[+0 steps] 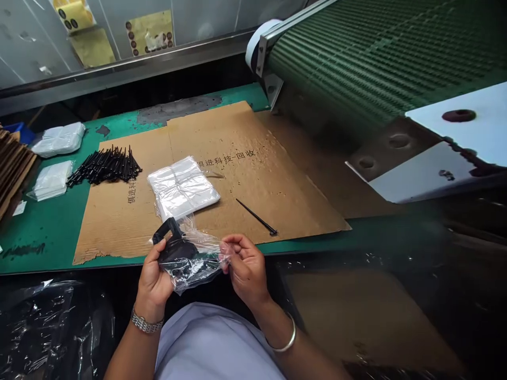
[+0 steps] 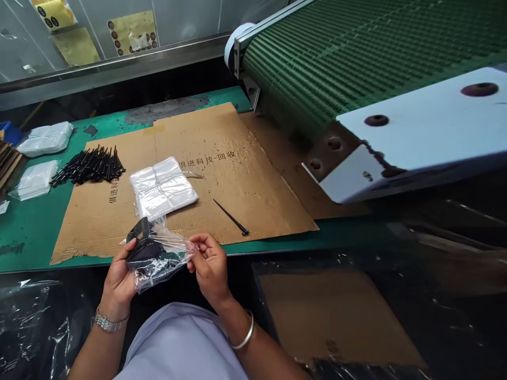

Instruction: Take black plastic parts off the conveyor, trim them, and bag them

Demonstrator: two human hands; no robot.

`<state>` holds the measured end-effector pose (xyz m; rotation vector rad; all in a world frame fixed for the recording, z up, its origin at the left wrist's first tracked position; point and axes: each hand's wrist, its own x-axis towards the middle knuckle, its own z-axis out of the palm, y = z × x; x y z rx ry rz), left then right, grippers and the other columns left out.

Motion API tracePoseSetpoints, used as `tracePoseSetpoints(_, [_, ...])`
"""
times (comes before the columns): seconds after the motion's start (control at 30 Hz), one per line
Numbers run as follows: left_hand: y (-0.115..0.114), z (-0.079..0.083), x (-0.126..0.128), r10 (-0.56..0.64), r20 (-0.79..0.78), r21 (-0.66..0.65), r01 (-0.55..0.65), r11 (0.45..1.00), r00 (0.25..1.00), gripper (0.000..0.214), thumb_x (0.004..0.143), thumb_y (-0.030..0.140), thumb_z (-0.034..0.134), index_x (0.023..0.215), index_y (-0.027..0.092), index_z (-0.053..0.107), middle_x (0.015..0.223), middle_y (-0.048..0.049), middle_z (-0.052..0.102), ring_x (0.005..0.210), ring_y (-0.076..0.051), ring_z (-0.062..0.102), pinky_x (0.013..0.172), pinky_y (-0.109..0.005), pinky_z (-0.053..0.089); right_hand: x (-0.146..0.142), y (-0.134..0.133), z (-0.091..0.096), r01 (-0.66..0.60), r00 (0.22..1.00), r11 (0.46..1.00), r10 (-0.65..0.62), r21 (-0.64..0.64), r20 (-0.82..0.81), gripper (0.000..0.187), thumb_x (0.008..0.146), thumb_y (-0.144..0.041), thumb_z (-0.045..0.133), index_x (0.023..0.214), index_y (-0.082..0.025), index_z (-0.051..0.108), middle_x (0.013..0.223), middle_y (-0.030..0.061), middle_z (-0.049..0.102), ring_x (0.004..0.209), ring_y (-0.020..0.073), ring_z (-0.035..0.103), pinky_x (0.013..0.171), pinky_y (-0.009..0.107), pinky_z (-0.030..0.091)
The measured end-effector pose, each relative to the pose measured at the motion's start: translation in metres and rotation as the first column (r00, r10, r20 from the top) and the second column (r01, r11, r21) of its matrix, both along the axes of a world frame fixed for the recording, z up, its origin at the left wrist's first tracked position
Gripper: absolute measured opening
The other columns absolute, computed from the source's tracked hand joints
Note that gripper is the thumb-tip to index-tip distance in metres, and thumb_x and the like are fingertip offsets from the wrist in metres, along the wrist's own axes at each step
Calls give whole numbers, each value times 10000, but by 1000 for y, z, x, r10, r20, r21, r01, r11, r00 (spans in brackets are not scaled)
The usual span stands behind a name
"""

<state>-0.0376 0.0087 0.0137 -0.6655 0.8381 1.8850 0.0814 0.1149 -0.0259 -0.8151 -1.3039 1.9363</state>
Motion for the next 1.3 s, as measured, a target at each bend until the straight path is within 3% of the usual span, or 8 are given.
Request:
tracePoseSetpoints(0.17, [0,-3,-7,172,-50,-30,-174,984,984,370,895,132,342,744,139,679,727,-38,738,754,-142,674,854,-291,471,20,-7,5,123,992,905,-96,407,-86,17,855,-205,499,868,-212,509,553,-66,452,455,74,430,418,171,365])
tracePoseSetpoints(0.33, [4,4,4,53,38,-28,-52,998,998,322,903,206,387,801,100,673,740,-65,729,715,-143,664,833,-290,478,6,-24,10,-85,996,317,7,944,88,334,807,-343,598,1057,-129,539,909,121,595,884,236,540,742,389,483])
tracePoseSetpoints(0.47, [7,8,16,-27,70,6,27,1000,997,343,917,239,371,838,110,679,798,-57,727,757,-127,659,865,-263,464,-4,-30,5,-5,1000,192,-20,981,9,125,816,-124,514,894,-189,587,793,61,614,819,190,544,751,348,463])
tracePoseSetpoints(0.63, [3,-2,14,122,-167,-66,-134,989,978,234,854,125,464,785,121,687,769,-51,730,741,-139,665,836,-291,496,7,-29,0,-89,986,239,158,967,52,191,811,-63,438,855,-192,571,627,27,592,570,139,520,530,256,405])
tracePoseSetpoints(0.9, [-7,-7,6,262,-463,-73,-331,941,847,203,757,78,605,896,217,653,813,43,721,814,-105,652,793,-217,496,32,-24,2,-175,984,528,109,831,138,87,840,-122,496,842,-208,510,592,-14,538,513,124,513,497,241,428])
tracePoseSetpoints(1.07, [-8,-5,20,39,-612,-83,-113,990,790,245,667,189,725,900,195,652,848,6,716,817,-179,658,751,-266,507,15,-20,-4,-193,981,533,99,824,165,782,759,-444,630,1349,-115,236,1200,204,508,1146,317,467,898,480,422])
tracePoseSetpoints(1.17, [-12,-7,22,-63,-558,-56,38,998,828,192,683,274,713,855,220,648,806,35,708,737,-136,649,670,-222,500,5,-21,-7,-520,852,677,455,520,259,476,823,-421,542,1196,-136,465,917,87,627,855,228,609,710,331,498])
tracePoseSetpoints(1.3, [-20,-13,15,-320,-511,-75,329,941,798,200,601,271,773,729,167,658,639,17,664,555,-114,594,528,-206,467,5,-17,-4,-750,660,661,746,12,91,422,774,-552,531,630,-156,565,471,-57,421,399,68,373,401,188,314])
